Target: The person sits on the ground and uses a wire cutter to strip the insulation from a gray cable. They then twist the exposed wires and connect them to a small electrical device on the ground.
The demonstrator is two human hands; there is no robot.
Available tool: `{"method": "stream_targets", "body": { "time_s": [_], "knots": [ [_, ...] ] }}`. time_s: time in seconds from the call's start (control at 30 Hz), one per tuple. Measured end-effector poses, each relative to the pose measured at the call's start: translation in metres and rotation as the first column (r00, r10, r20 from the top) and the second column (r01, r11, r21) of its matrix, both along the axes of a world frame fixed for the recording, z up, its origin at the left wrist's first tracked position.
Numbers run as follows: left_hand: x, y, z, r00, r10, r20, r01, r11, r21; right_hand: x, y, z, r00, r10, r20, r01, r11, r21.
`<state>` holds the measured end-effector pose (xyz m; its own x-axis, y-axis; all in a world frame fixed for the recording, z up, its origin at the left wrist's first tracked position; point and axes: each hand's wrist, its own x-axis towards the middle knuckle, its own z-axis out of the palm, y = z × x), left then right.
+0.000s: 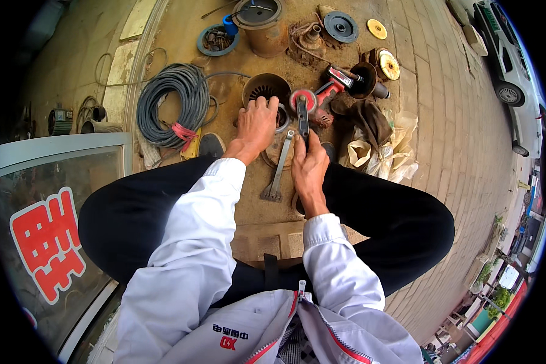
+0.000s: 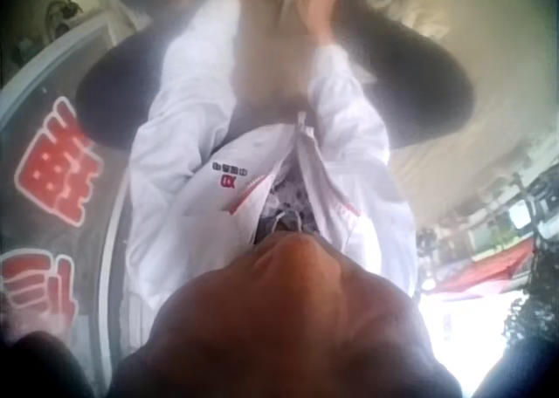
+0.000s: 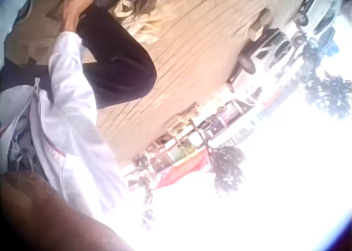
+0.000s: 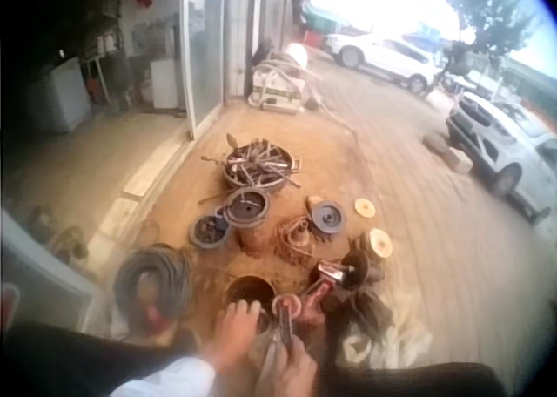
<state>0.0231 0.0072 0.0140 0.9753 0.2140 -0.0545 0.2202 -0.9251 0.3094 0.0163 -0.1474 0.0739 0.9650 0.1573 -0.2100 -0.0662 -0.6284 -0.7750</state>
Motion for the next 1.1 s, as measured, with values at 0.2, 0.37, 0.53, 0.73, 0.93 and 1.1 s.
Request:
{"method": "stream_targets", "body": {
  "time_s": [0.2,0.37,0.53,0.73,0.93,1.1],
  "knots": [
    [0.001,0.002,-0.001,0.999,0.032,-0.037,-0.034,0.998,-0.054,-0.041,-0.017,-0.002,0.999,-0.044,0.002,0.043,0.993,0.111],
    [-0.001,0.004,-0.004,1.000,0.012,-0.028,-0.014,0.997,-0.070,-0.001,0.007,0.010,0.997,-0.020,-0.074,0.021,1.000,0.009],
    [-0.002,-0.001,-0.001,0.999,0.012,-0.032,-0.011,1.000,0.010,-0.028,-0.008,0.007,0.998,-0.055,0.008,0.054,0.993,0.106],
    [-0.005,0.002,-0.002,0.997,0.007,-0.078,-0.010,1.000,-0.028,-0.043,-0.018,0.010,0.989,-0.048,-0.143,0.055,0.998,0.044],
    [-0.002,0.000,-0.002,0.999,0.006,-0.035,-0.008,0.998,-0.056,0.024,0.004,-0.006,1.000,-0.003,0.018,0.004,0.998,-0.058],
    [-0.003,0.002,-0.001,0.998,0.002,-0.059,-0.005,0.999,-0.045,0.026,-0.028,0.007,0.949,-0.280,0.144,0.245,0.945,0.217]
  ]
}}
